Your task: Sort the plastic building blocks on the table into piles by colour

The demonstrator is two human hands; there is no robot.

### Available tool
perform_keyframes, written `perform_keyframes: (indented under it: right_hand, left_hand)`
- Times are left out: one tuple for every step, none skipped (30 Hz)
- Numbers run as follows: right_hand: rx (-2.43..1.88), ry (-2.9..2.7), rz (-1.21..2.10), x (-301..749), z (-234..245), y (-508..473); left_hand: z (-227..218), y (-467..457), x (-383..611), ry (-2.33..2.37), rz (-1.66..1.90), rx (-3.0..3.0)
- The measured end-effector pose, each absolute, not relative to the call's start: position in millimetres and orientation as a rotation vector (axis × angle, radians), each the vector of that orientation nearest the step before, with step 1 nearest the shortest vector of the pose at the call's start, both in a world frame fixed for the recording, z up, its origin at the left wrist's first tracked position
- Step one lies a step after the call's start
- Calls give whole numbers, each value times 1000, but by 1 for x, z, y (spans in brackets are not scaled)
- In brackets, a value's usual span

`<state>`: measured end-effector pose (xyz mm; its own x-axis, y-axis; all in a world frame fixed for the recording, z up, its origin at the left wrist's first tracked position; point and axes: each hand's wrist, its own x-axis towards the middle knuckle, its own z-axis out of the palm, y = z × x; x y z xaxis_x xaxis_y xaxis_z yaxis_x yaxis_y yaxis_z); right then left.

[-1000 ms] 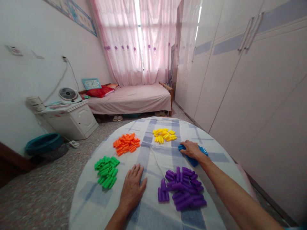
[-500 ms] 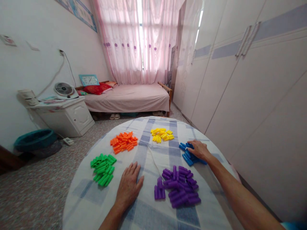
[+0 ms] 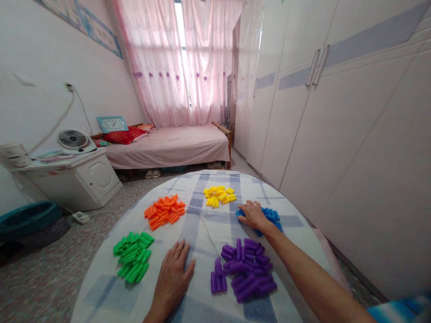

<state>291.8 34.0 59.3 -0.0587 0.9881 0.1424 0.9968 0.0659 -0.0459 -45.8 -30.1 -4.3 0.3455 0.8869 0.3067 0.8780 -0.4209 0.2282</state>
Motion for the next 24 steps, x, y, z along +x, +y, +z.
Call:
perform_keyframes:
  right_hand:
    - [-2049,-2192,-100,287,58,35]
    - [-2040,-2189,-107,282,58,36]
    - [-2030,-2182,-118,279,59,36]
    - [-2019,-2169,-132,277,60,35]
    - [-2007,-2151,-148,278,63,34]
    - [-1996,-2124,-168,280,65,31]
    - [-1988,-2087,-192,285,68,27]
    - [-1983,-2041,-219,292,71,22]
    - [-1982,-1990,-249,300,74,16]
    - [-1983,-1940,-278,309,75,9]
    - [-1985,-1899,-301,319,76,2]
    - [-1986,-1874,-316,328,76,-4]
    - [-1984,-1864,-324,336,75,-10]
    - [-1979,-1866,-327,342,73,-16]
    - [-1970,-1877,-327,347,70,-20]
    - [-1959,-1891,-326,350,67,-23]
    - [-1947,-1901,-326,351,63,-25]
    - [-1937,-1906,-330,351,59,-26]
    - [-1935,-1889,-339,351,54,-27]
    - [-1945,-1847,-353,350,49,-28]
    - [-1965,-1785,-362,349,44,-28]
    - [-1993,-1716,-362,347,38,-30]
    - [-2024,-1653,-351,345,32,-32]
    - [-2057,-1607,-331,343,26,-34]
  left_hand:
    - [-5,-30,-46,1676,600,2563]
    - [-5,-30,-46,1675,599,2565]
    - [-4,-30,-46,1675,603,2565]
    - [-4,-30,-47,1677,611,2562]
    - [-4,-30,-46,1677,621,2558]
    - [-3,-30,-46,1674,632,2554]
    - [-3,-30,-46,1670,645,2550]
    - [-3,-31,-46,1664,656,2549]
    - [-3,-31,-46,1656,665,2549]
    - [-3,-31,-46,1649,671,2549]
    - [-3,-31,-46,1645,673,2549]
    - [-3,-31,-45,1644,673,2548]
    - [-3,-30,-45,1646,671,2547]
    - [-3,-30,-45,1650,668,2546]
    - [-3,-30,-45,1654,667,2544]
    - [-3,-30,-45,1657,666,2543]
    - [-3,-31,-45,1658,666,2540]
    - [-3,-31,-45,1657,664,2538]
    - [-3,-31,-45,1655,664,2536]
    - [-3,-31,-45,1653,664,2537]
    - [-3,-31,-45,1651,663,2541]
    - [-3,-32,-45,1652,661,2549]
    - [-3,-32,-45,1656,657,2557]
    - [-3,-32,-45,1663,649,2565]
